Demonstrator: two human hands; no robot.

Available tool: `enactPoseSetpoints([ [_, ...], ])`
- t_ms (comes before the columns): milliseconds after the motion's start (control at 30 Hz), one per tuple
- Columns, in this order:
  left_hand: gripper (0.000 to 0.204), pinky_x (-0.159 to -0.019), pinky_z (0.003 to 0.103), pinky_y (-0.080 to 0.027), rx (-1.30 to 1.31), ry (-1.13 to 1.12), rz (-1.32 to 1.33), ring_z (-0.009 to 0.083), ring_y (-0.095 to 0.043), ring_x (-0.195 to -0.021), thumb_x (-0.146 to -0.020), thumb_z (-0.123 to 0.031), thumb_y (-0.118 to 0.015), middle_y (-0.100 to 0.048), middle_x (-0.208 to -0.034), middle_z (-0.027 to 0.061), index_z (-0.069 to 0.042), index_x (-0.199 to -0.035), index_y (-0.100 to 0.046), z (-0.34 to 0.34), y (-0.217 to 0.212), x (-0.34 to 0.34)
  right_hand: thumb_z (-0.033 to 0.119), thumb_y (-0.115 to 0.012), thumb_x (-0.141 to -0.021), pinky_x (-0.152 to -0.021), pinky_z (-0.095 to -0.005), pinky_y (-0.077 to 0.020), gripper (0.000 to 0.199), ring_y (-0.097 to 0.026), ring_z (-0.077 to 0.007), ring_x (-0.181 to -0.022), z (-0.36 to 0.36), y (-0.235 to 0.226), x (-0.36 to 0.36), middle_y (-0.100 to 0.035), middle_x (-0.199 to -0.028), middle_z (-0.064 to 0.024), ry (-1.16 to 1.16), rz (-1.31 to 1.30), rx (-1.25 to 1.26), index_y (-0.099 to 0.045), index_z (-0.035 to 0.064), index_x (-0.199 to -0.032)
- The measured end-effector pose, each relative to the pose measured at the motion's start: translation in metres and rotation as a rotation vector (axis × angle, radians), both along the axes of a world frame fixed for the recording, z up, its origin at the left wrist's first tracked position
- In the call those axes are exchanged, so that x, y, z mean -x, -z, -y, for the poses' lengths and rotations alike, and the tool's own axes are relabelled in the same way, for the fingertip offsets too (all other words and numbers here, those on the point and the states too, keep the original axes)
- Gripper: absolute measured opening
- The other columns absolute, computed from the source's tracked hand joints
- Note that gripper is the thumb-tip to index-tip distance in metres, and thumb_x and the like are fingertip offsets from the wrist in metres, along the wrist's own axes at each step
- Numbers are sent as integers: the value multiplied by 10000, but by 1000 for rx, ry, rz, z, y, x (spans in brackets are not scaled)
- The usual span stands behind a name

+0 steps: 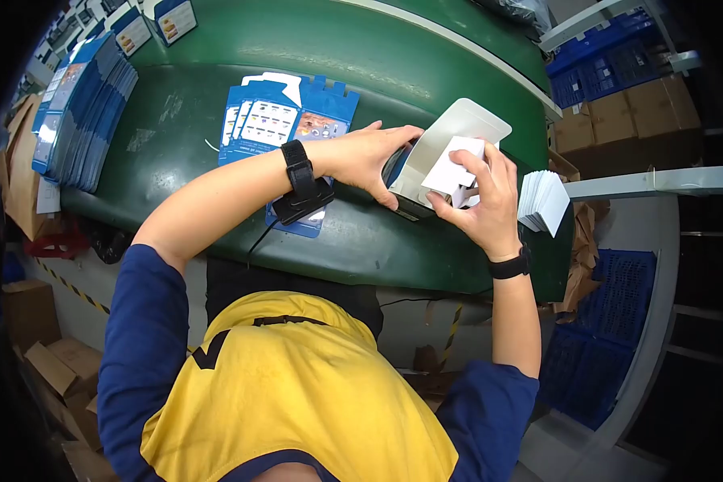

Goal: The person folds a blue and white box by hand, inserts a white paper manual, and places the assembled box on the conveyor belt, repeating this process multiple times.

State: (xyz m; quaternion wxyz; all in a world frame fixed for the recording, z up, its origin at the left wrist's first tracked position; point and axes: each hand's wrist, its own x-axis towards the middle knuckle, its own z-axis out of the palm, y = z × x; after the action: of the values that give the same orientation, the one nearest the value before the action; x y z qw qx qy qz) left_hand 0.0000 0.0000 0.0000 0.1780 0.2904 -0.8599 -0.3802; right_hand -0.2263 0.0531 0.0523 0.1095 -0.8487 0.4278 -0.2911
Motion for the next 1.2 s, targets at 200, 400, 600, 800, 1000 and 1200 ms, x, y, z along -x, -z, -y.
enactPoseSetpoints([
  [200,1056,-1054,600,-211,16,-8,0,326,-444,-1230,-539,-359,-847,-454,-1316,162,-17,-1356,-272,5,-3,1,244,-817,-577,-821,-409,-453,565,-537,-352,-964,1,-10,-31,-487,-1189,-186,-1,-323,209,-593,147,-1086],
  [400,1088,-1061,592,-203,64,1,-21,321,-434,-1242,-520,-371,-850,-447,-1320,180,-4,-1360,-263,8,5,3,261,-799,-609,-806,-396,-455,500,-542,-343,-976,2,-21,-28,-482,-1201,-166,-29,-433,202,-599,149,-1053],
  [600,1111,-1084,563,-183,65,23,13,321,-431,-1246,-531,-391,-845,-437,-1327,178,-12,-1380,-237,8,-1,-1,342,-766,-668,-885,-400,-453,452,-529,-310,-1058,9,-15,-31,-434,-1291,-109,-186,-375,61,-592,133,-1030],
  [800,1161,-1088,548,-199,91,0,-29,330,-407,-1269,-499,-392,-850,-421,-1348,197,-15,-1394,-215,9,9,2,508,-702,-662,-897,-402,-435,575,-486,-307,-1125,-1,-12,-34,-373,-1380,-108,-128,-466,119,-582,86,-1035],
  [1000,1118,-1034,467,-313,-9,-4,-26,341,-453,-1203,-523,-370,-863,-434,-1303,208,-6,-1379,-242,4,2,1,527,-635,-724,-889,-384,-425,640,-441,-279,-1199,-25,3,-50,-339,-1407,-103,139,-691,245,-555,69,-1164],
  [1200,1087,-1093,543,-170,-121,10,-59,330,-422,-1261,-553,-387,-846,-447,-1335,160,-71,-1396,-237,3,-3,2,268,-732,-717,-912,-383,-468,721,-490,-356,-1154,-59,14,-54,-481,-1239,-232,198,-486,199,-419,-55,-1280],
])
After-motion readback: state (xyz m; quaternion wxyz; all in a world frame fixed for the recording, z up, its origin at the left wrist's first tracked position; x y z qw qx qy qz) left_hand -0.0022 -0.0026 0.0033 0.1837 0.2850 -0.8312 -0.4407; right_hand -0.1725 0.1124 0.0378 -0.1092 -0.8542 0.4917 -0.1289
